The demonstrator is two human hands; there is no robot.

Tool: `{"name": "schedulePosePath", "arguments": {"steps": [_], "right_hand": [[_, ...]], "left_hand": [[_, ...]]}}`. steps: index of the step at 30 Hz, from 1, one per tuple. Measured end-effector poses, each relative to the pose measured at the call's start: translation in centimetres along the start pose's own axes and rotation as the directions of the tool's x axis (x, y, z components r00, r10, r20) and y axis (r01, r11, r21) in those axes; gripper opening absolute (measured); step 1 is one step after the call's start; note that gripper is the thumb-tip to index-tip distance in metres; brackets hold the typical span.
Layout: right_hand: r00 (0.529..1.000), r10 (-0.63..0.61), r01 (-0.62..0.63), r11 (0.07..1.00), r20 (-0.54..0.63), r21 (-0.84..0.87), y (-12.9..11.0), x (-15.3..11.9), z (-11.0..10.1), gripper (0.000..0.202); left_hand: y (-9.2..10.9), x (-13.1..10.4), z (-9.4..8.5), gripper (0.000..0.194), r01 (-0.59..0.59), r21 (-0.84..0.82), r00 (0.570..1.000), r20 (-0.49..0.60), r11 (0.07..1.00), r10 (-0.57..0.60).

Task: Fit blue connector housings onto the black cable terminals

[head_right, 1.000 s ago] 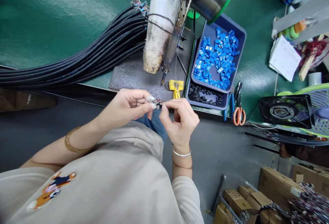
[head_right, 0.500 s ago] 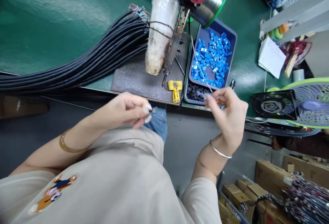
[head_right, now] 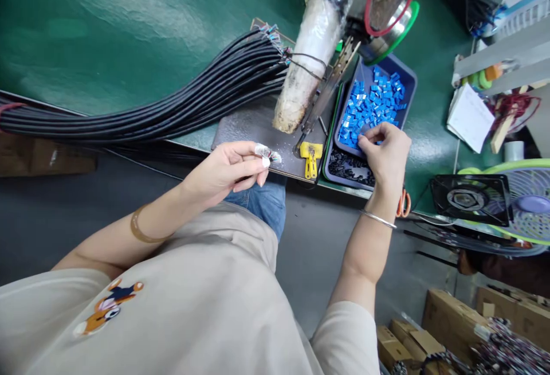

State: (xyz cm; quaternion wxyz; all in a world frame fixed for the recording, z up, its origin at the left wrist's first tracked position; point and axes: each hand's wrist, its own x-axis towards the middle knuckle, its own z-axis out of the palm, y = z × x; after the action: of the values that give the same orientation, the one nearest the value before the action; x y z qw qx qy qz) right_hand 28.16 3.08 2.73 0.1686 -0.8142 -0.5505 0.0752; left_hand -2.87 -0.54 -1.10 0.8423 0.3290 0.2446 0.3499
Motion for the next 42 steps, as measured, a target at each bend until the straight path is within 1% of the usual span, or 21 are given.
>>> {"name": "schedulePosePath", "arguments": {"steps": [2,5,7,9,10,11,12,13,14,15,16,17,18,20,23,26,29,32,35,38,42], "right_hand": [[0.998,0.033,-0.034,0.999,0.054,0.013,-0.2,0.5,-0.2,0.012],[1.000,-0.025,0.025,0.999,-0.009,-0.045,-0.4,0.7,-0.3,0.011],[0.989,-0.088,0.075,0.991,-0.119,-0.109,-0.6,0.1,-0.5,0.013],[0.951,-0.142,0.119,0.988,-0.275,-0.101,-1.2,-1.3,-0.8,0.016],[0.923,-0.163,0.157,0.987,-0.349,-0.045,-1.7,-2.3,-0.9,0.017],[0.880,-0.176,0.214,0.976,-0.442,0.036,-2.3,-3.6,-1.0,0.015],[0.868,-0.176,0.280,0.946,-0.464,0.165,-3.1,-5.0,-0.9,0.015],[0.887,-0.167,0.325,0.888,-0.430,0.325,-3.9,-6.5,-0.8,0.016],[0.899,-0.172,0.352,0.831,-0.404,0.430,-4.8,-8.1,-0.4,0.018],[0.897,-0.176,0.374,0.791,-0.406,0.484,-5.6,-9.6,0.0,0.017],[0.892,-0.189,0.395,0.767,-0.411,0.506,-6.4,-10.9,0.5,0.015],[0.874,-0.211,0.427,0.765,-0.438,0.482,-7.0,-12.0,1.1,0.012],[0.849,-0.245,0.463,0.772,-0.469,0.435,-7.5,-12.9,1.7,0.011],[0.835,-0.266,0.486,0.767,-0.481,0.420,-8.0,-13.9,2.8,0.011],[0.868,-0.251,0.469,0.699,-0.429,0.540,-8.0,-14.4,3.8,0.012],[0.889,-0.243,0.448,0.635,-0.388,0.629,-7.9,-14.5,4.2,0.012],[0.910,-0.213,0.409,0.609,-0.357,0.679,-7.8,-14.6,4.3,0.008],[0.926,-0.129,0.357,0.600,-0.355,0.715,-7.8,-14.5,4.6,0.005],[0.924,-0.090,0.342,0.633,-0.372,0.695,-7.8,-14.3,5.0,0.003],[0.916,-0.169,0.385,0.630,-0.364,0.674,-7.7,-14.3,5.3,0.004],[0.876,-0.232,0.461,0.660,-0.423,0.593,-7.7,-14.3,5.3,0.008]], "left_hand": [[-0.1,0.1,0.4,0.010,-0.008,0.045,1.000,-0.026,0.999,0.009],[-0.1,0.3,1.0,0.009,-0.059,0.127,0.994,-0.088,0.990,0.070],[-0.1,0.4,1.4,0.008,-0.098,0.186,0.985,-0.120,0.978,0.121],[0.0,0.4,1.7,0.007,-0.117,0.244,0.980,-0.128,0.963,0.151],[0.0,0.5,1.8,0.008,-0.119,0.269,0.979,-0.126,0.956,0.158],[0.0,0.5,1.9,0.008,-0.117,0.291,0.980,-0.120,0.949,0.158],[0.1,0.6,2.0,0.009,-0.113,0.309,0.981,-0.116,0.944,0.155],[0.1,0.7,2.1,0.010,-0.105,0.324,0.982,-0.114,0.940,0.149],[0.2,0.7,2.2,0.010,-0.096,0.334,0.984,-0.112,0.938,0.141],[0.2,0.8,2.4,0.011,-0.089,0.341,0.985,-0.111,0.936,0.134],[0.2,0.9,2.5,0.011,-0.084,0.347,0.986,-0.110,0.934,0.129],[0.3,0.9,2.6,0.012,-0.081,0.354,0.986,-0.108,0.932,0.126],[0.3,1.0,2.7,0.012,-0.079,0.360,0.986,-0.106,0.929,0.126],[0.2,1.1,2.9,0.013,-0.080,0.375,0.987,-0.097,0.924,0.125],[0.1,1.3,3.0,0.013,-0.091,0.381,0.990,-0.068,0.920,0.126],[0.0,1.4,3.1,0.015,-0.096,0.386,0.991,-0.051,0.917,0.125],[-0.1,1.4,3.0,0.014,-0.100,0.400,0.988,-0.066,0.911,0.137],[-0.2,1.3,2.9,0.012,-0.093,0.413,0.988,-0.075,0.906,0.135],[-0.2,1.2,2.8,0.012,-0.065,0.418,0.992,-0.071,0.906,0.104],[0.0,1.2,2.9,0.012,-0.056,0.433,0.991,-0.086,0.900,0.103],[0.2,1.3,2.9,0.012,-0.066,0.449,0.988,-0.094,0.891,0.120]]}}
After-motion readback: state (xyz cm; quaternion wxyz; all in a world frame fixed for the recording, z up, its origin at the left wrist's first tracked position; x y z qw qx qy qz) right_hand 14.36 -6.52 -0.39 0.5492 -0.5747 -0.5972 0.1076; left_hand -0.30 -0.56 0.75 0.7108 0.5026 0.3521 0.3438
